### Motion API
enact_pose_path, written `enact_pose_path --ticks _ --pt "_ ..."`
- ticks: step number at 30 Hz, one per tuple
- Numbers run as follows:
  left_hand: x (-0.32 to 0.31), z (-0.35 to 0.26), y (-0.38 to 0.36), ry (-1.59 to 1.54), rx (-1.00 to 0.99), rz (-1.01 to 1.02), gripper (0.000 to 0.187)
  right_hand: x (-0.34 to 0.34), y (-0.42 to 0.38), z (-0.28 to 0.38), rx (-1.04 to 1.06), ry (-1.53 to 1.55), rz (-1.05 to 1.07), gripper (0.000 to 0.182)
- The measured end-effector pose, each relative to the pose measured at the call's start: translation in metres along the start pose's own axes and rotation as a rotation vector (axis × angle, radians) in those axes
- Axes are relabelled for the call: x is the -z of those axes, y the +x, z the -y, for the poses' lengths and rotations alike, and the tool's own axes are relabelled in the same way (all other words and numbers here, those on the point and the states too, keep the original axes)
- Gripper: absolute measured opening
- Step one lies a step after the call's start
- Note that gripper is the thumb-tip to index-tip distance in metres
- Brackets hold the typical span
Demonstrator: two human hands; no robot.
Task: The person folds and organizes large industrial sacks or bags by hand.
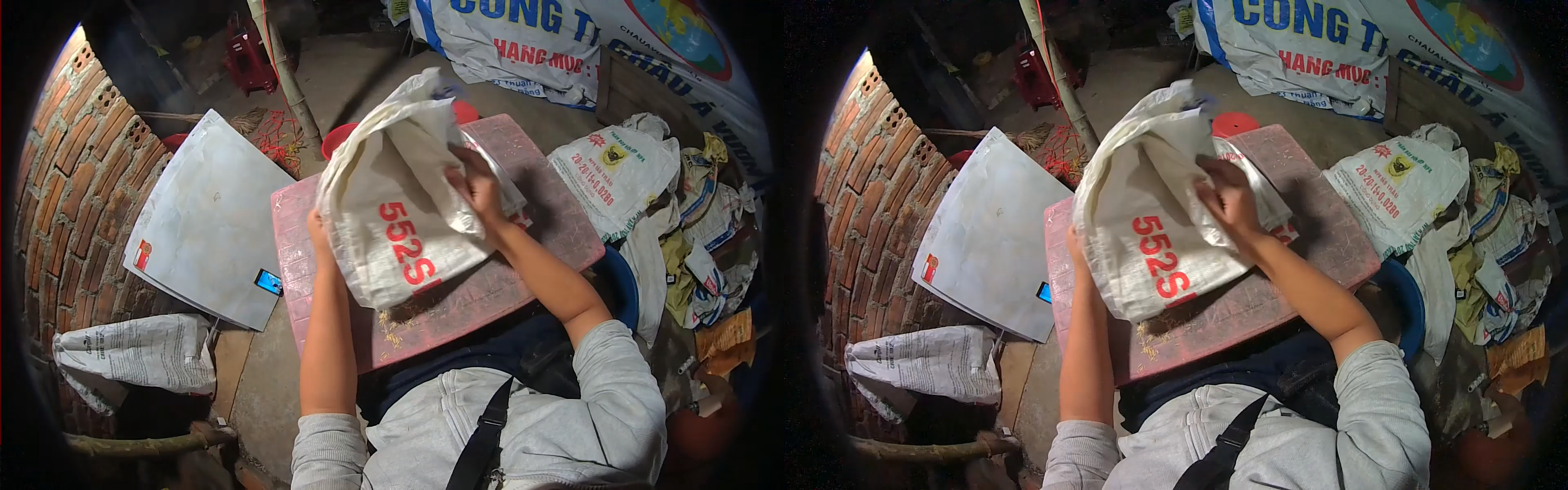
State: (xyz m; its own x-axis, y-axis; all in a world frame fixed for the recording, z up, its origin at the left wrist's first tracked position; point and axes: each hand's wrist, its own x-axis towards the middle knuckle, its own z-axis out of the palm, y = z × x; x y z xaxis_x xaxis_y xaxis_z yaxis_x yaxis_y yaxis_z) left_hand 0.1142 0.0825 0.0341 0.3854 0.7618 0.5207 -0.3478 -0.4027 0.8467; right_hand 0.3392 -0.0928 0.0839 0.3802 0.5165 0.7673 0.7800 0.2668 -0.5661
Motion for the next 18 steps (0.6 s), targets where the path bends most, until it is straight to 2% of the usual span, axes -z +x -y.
enact_pose_path --ticks 1,2,3,5,7,9,11,12,13,15,16,17,18 --pt "0.012 0.011 0.004 -0.001 -0.003 -0.005 0.018 0.006 0.006 0.007 0.013 0.027 -0.011 0.029" --pt "0.018 0.013 0.008 -0.065 0.036 -0.081 0.019 0.01 0.009 -0.002 0.104 -0.099 -0.013 0.027" --pt "0.012 -0.006 0.012 -0.129 0.076 -0.156 0.021 0.015 0.013 -0.009 0.195 -0.225 -0.016 0.024" --pt "0.008 -0.023 0.014 -0.147 0.036 -0.187 0.025 0.021 0.014 -0.017 0.244 -0.217 -0.027 0.019" --pt "0.02 -0.02 0.017 -0.584 0.249 -0.178 0.025 0.02 0.016 -0.021 0.202 -0.261 -0.107 0.018" --pt "0.027 -0.007 0.018 -0.499 0.233 -0.193 0.025 0.016 0.015 -0.03 0.164 -0.212 -0.136 0.018" --pt "0.034 0.002 0.017 -0.476 0.205 -0.132 0.027 0.018 0.013 -0.04 0.026 -0.137 -0.206 0.018" --pt "0.034 -0.001 0.018 -0.476 0.204 -0.133 0.027 0.021 0.01 -0.058 -0.016 -0.106 -0.172 0.037" --pt "0.035 -0.005 0.02 -0.393 0.255 -0.198 0.031 0.021 0.01 -0.077 -0.015 -0.105 -0.17 0.037" --pt "0.041 -0.022 0.021 -0.186 0.406 -0.292 0.045 0.022 0.016 -0.112 -0.142 0.748 -0.33 0.031" --pt "0.045 -0.023 0.019 -0.375 0.372 -0.33 0.048 0.029 0.014 -0.137 0.036 0.159 -0.221 0.036" --pt "0.047 -0.024 0.018 -0.565 0.336 -0.365 0.05 0.033 0.012 -0.151 0.036 0.159 -0.22 0.036" --pt "0.041 -0.036 0.017 -0.525 0.34 -0.388 0.049 0.038 0.01 -0.159 -0.004 0.106 -0.27 0.036"
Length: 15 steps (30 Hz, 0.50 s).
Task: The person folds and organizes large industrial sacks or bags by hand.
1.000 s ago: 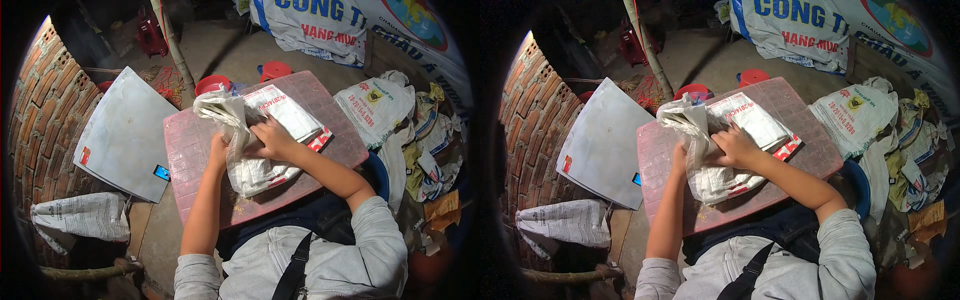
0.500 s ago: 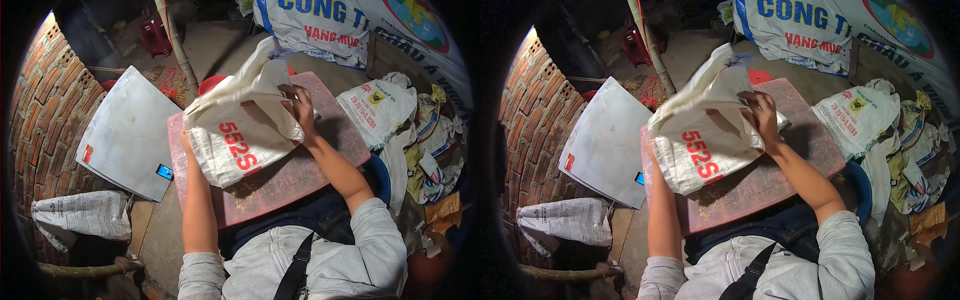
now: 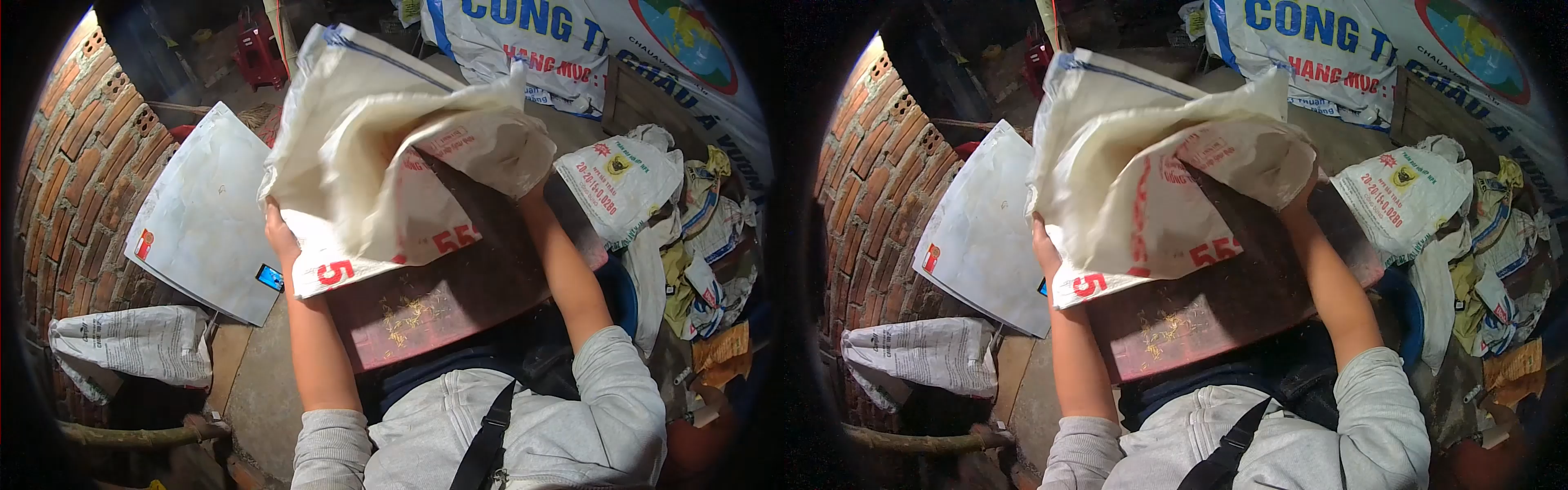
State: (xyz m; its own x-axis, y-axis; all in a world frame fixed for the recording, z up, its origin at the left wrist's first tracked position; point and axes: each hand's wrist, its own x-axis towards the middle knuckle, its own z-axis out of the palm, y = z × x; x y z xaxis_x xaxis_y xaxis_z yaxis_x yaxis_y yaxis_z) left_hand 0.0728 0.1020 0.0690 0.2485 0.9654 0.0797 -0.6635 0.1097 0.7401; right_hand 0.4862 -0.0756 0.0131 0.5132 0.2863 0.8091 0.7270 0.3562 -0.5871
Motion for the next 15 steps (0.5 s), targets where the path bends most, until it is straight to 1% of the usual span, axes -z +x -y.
enact_pose_path --ticks 1,2,4,5,7,8,9,10,11,13,14,15 --pt "-0.009 -0.007 -0.007 0.034 -0.01 -0.028 0.048 0.005 0.001 -0.008 -0.029 -0.057 -0.051 0.037" --pt "-0.005 -0.006 -0.004 0.036 0.009 -0.012 0.043 0.009 0.003 -0.009 -0.028 -0.057 -0.051 0.037" --pt "0.002 -0.004 0.003 0.087 -0.017 -0.004 0.045 0.014 0.006 -0.013 -0.101 -0.053 0.075 0.04" --pt "0.007 -0.002 0.007 0.139 -0.04 0.004 0.047 0.014 0.005 -0.014 -0.102 -0.052 0.076 0.04" --pt "0.021 0.002 0.017 0.122 -0.03 -0.012 0.045 0.025 0.012 -0.025 -0.144 -0.031 0.093 0.039" --pt "0.033 0.003 0.024 0.17 0.043 0.005 0.044 0.032 -0.002 -0.02 -0.164 -0.022 0.101 0.039" --pt "0.044 0.006 0.032 0.218 0.114 0.022 0.043 0.04 0.009 -0.029 -0.182 -0.011 0.11 0.039" --pt "0.058 0.015 0.043 0.14 0.133 0.054 0.044 0.046 0.006 -0.03 -0.2 0.001 0.12 0.039" --pt "0.054 0.013 0.04 0.139 0.13 0.052 0.044 0.048 0.01 -0.035 -0.218 0.013 0.129 0.039" --pt "0.042 0.011 0.03 0.012 0.238 0.081 0.045 0.047 0.033 -0.051 -0.259 0.033 0.146 0.039" --pt "0.044 0.01 0.031 0.01 0.24 0.08 0.045 0.068 -0.001 -0.038 -0.28 0.042 0.155 0.038" --pt "0.048 0.005 0.035 0.325 0.22 0.048 0.044 0.081 -0.019 -0.032 -0.299 0.049 0.165 0.038"
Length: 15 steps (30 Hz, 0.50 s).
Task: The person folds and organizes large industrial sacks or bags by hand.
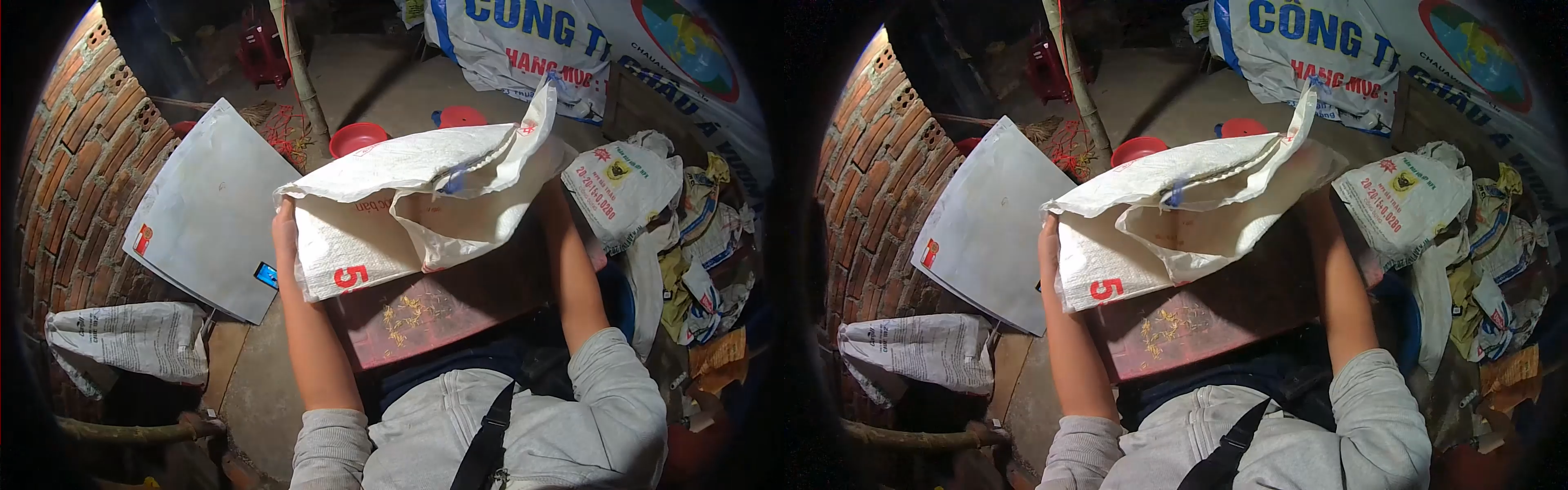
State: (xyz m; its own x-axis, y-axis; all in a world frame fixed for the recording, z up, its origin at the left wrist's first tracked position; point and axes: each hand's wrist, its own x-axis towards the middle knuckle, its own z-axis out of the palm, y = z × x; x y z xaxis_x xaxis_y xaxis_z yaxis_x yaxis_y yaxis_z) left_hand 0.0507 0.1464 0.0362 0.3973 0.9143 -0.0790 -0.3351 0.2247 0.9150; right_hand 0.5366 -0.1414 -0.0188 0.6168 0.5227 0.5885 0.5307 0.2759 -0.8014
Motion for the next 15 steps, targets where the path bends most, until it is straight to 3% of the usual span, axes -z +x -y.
enact_pose_path --ticks 1,2,3,4,5,6,8,12,14,15 --pt "0.004 -0.001 0.002 0.307 -0.007 -0.07 0.044 0.008 -0.014 0.001 -0.017 0.007 0.011 0.038" --pt "0.003 0.005 0.003 0.3 -0.007 -0.071 0.044 0.01 -0.018 0.004 -0.033 0.015 0.025 0.038" --pt "-0.003 0.017 0.003 0.547 -0.246 -0.233 0.044 -0.032 0.049 0.004 -0.047 0.021 0.041 0.038" --pt "-0.011 0.028 0.0 0.793 -0.486 -0.399 0.046 -0.039 0.045 0.006 -0.062 0.03 0.058 0.038" --pt "-0.055 -0.008 -0.045 0.83 -0.333 -0.43 0.054 -0.044 0.045 0.007 -0.078 0.04 0.075 0.038" --pt "-0.065 -0.005 -0.049 0.828 -0.33 -0.436 0.054 -0.045 0.048 0.006 -0.098 0.051 0.09 0.037" --pt "-0.075 -0.003 -0.049 1.118 -0.949 -0.565 0.057 -0.051 0.05 0.005 -0.14 0.071 0.113 0.037" --pt "-0.084 0.007 -0.054 1.354 -0.993 -0.416 0.051 -0.04 0.03 0.001 -0.217 0.106 0.152 0.037" --pt "-0.09 0.012 -0.055 1.322 -0.77 -0.273 0.036 -0.017 0.018 -0.003 -0.262 0.122 0.169 0.036" --pt "-0.084 0.016 -0.05 1.333 -0.825 -0.234 0.032 -0.011 0.042 -0.01 -0.286 0.129 0.175 0.036"
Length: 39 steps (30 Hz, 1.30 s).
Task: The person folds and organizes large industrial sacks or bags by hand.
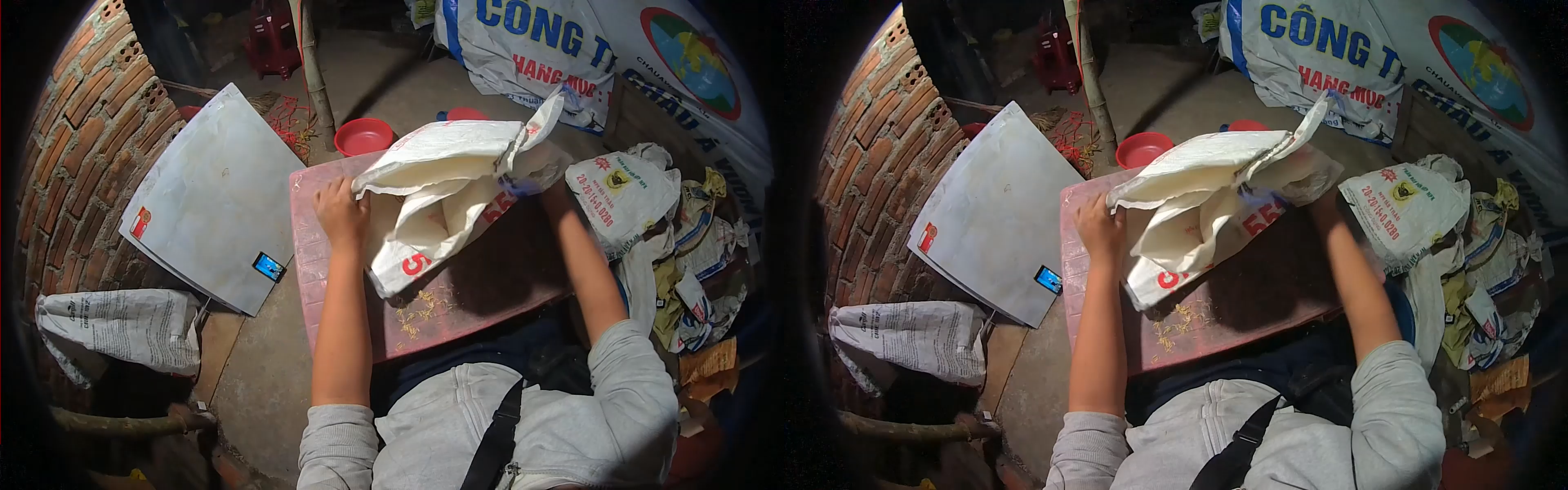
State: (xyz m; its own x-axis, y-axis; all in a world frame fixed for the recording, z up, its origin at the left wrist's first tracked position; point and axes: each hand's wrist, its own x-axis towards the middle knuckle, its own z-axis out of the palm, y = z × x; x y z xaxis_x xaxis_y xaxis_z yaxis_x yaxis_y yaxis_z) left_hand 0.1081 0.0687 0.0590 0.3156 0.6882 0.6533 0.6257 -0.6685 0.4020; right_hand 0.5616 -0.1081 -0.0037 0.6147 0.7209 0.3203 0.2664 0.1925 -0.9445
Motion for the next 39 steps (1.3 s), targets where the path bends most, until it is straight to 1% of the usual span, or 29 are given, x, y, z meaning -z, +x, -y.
enact_pose_path --ticks 1,2,3,4,6,7,9,10,11,13,16,17,18,19,20,21,23,25,26,27,29,30,31,33,34,35,37,38,39 --pt "0.0 0.004 0.002 -0.003 -0.001 0.005 0.032 0.012 0.015 -0.001 -0.024 0.008 0.005 0.036" --pt "0.0 0.006 0.005 -0.256 0.157 0.004 0.027 0.029 0.037 0.0 -0.048 0.018 0.011 0.036" --pt "0.0 0.009 0.008 -0.508 0.318 -0.001 0.022 0.07 0.007 -0.01 -0.071 0.026 0.02 0.036" --pt "0.002 0.012 0.012 -0.509 0.327 0.0 0.022 0.093 0.031 -0.01 -0.096 0.032 0.034 0.036" --pt "0.016 0.016 0.019 -1.026 0.356 -0.114 0.02 0.091 0.03 -0.002 -0.131 0.032 0.054 0.036" --pt "0.021 0.021 0.019 -1.027 0.366 -0.113 0.02 0.091 0.029 0.03 -0.236 0.195 -0.204 0.032" --pt "0.032 0.035 0.024 -1.368 0.671 0.077 0.02 0.078 0.028 0.116 -0.429 0.52 -0.73 0.029" --pt "0.044 0.037 0.026 -1.266 0.797 0.179 0.026 0.06 0.013 0.153 -0.238 0.486 -0.619 0.027" --pt "0.027 0.065 0.024 -1.468 0.649 0.271 0.029 0.034 -0.012 0.189 -0.051 0.45 -0.505 0.027" --pt "0.043 0.049 0.013 -1.656 0.765 0.277 0.031 -0.03 -0.056 0.252 0.235 0.303 -0.322 0.028" --pt "0.041 0.04 0.015 -1.515 0.816 0.204 0.032 -0.088 -0.107 0.274 0.622 -0.111 0.302 0.036" --pt "0.021 0.053 0.01 -1.455 0.593 0.185 0.03 -0.105 -0.117 0.273 0.793 -0.266 0.554 0.04" --pt "0.014 0.056 0.009 -1.508 0.74 0.009 0.028 -0.119 -0.13 0.295 0.83 -0.668 0.788 0.05" --pt "0.01 0.057 0.009 -1.548 0.889 -0.171 0.026 -0.138 -0.139 0.292 0.798 -0.769 0.895 0.056" --pt "0.009 0.054 0.01 -1.548 0.889 -0.171 0.026 -0.149 -0.142 0.272 0.758 -0.825 0.95 0.067" --pt "0.008 0.048 0.011 -1.395 0.801 -0.152 0.026 -0.156 -0.141 0.257 0.727 -0.891 1.018 0.08" --pt "0.006 0.037 0.016 -1.092 0.619 -0.12 0.025 -0.159 -0.145 0.219 0.642 -1.203 1.042 0.088" --pt "0.007 0.033 0.016 -0.781 0.446 -0.081 0.025 -0.154 -0.139 0.169 0.564 -1.137 1.037 0.087" --pt "0.006 0.034 0.015 -0.782 0.448 -0.081 0.025 -0.151 -0.136 0.15 0.487 -1.076 1.029 0.086" --pt "0.003 0.036 0.013 -0.627 0.366 -0.071 0.023 -0.147 -0.136 0.14 0.487 -1.077 1.03 0.086" --pt "0.001 0.036 0.011 -0.317 0.202 -0.055 0.021 -0.144 -0.138 0.131 0.488 -0.926 0.85 0.085" --pt "0.003 0.034 0.01 -0.296 0.217 -0.036 0.021 -0.143 -0.141 0.131 0.506 -0.943 0.829 0.077" --pt "0.004 0.033 0.008 -0.297 0.217 -0.033 0.021 -0.143 -0.143 0.131 0.503 -0.944 0.83 0.077" --pt "0.004 0.037 0.008 -0.33 0.235 -0.085 0.018 -0.143 -0.146 0.132 0.562 -0.966 0.823 0.063" --pt "0.003 0.037 0.007 -0.356 0.232 -0.181 0.017 -0.143 -0.148 0.133 0.576 -0.933 0.802 0.052" --pt "-0.001 0.045 0.009 -0.358 0.228 -0.18 0.017 -0.142 -0.148 0.132 0.575 -0.935 0.797 0.052" --pt "-0.007 0.061 0.013 -0.827 0.445 -0.119 0.019 -0.137 -0.15 0.129 0.548 -0.917 0.842 0.048" --pt "0.007 0.056 0.013 -0.868 0.575 -0.038 0.025 -0.136 -0.152 0.131 0.544 -0.872 0.841 0.045" --pt "0.003 0.059 0.014 -0.87 0.572 -0.038 0.025 -0.134 -0.154 0.132 0.545 -0.875 0.838 0.045"
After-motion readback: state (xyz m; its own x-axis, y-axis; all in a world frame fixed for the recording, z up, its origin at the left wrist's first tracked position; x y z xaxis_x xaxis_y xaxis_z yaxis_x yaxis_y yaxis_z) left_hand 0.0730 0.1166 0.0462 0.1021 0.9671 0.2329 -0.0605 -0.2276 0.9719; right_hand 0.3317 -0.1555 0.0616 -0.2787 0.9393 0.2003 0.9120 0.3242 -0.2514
